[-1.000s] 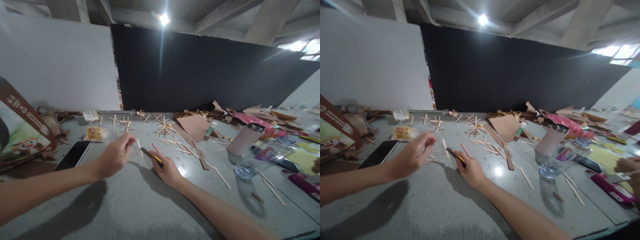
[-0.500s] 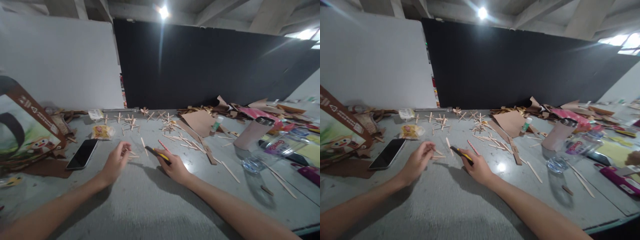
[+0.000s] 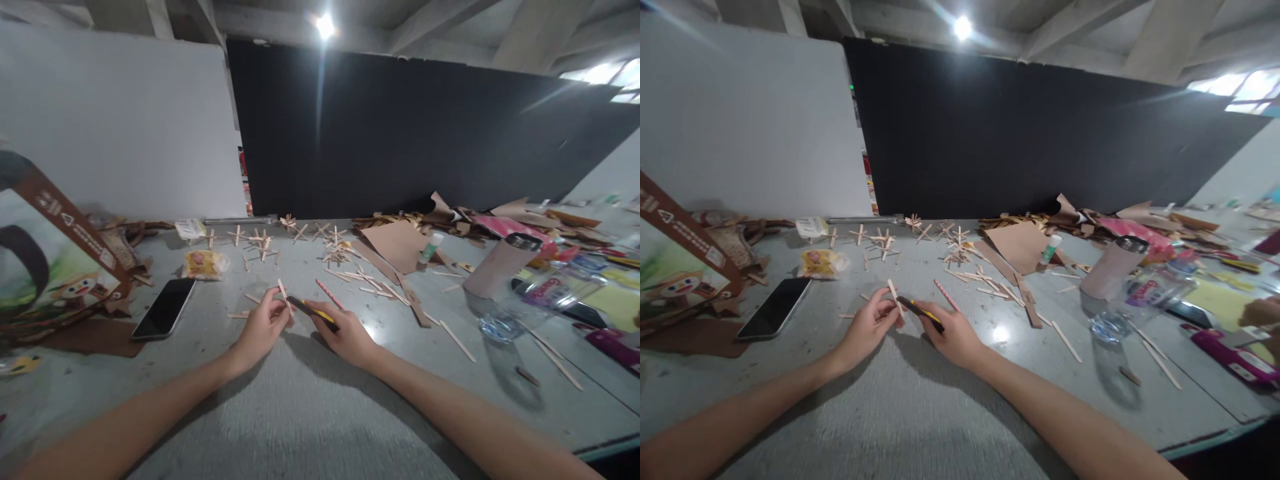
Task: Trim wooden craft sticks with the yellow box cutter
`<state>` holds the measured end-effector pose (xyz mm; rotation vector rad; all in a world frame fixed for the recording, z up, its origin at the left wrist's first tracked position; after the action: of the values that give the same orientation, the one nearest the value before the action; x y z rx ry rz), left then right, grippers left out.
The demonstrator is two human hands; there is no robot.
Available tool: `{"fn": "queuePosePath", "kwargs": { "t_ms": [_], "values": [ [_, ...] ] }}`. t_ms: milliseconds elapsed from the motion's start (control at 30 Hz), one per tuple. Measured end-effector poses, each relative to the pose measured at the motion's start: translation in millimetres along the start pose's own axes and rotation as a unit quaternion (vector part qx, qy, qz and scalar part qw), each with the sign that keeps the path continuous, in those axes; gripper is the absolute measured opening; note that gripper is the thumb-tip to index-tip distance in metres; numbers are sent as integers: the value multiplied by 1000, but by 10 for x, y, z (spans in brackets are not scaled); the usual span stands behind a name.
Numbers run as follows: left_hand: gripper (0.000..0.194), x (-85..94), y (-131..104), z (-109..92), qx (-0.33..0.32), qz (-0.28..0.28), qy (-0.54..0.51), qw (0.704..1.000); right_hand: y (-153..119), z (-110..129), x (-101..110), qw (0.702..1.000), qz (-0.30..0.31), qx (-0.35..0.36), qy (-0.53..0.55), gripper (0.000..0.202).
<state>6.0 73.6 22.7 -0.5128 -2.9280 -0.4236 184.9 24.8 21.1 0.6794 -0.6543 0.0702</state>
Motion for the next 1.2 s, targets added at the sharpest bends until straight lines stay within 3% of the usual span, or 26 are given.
{"fn": "queuePosePath", "kwargs": {
  "t_ms": [367, 1067, 1200],
  "values": [
    [46, -15, -31, 197, 47, 12, -29, 998, -17, 101, -49, 999, 42, -22, -23, 35],
    [41, -17, -55, 190, 38, 15, -42, 998, -76, 76, -95, 993, 88, -71, -42, 37],
    [41, 12, -49, 195, 43, -5, -45, 998, -13, 179, -72, 987, 112, -25, -111, 41]
  ]
}}
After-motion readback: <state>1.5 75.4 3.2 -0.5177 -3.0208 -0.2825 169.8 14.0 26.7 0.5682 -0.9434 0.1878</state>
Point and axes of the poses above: each hand's wrist, its own y-axis towards the middle knuckle, its own x-axis out of the back of the hand, z = x × y, the point moved 6 cm from there along y, towards the middle knuckle, and after that the axes turned 4 degrees about -y, right-handed, at the moved point
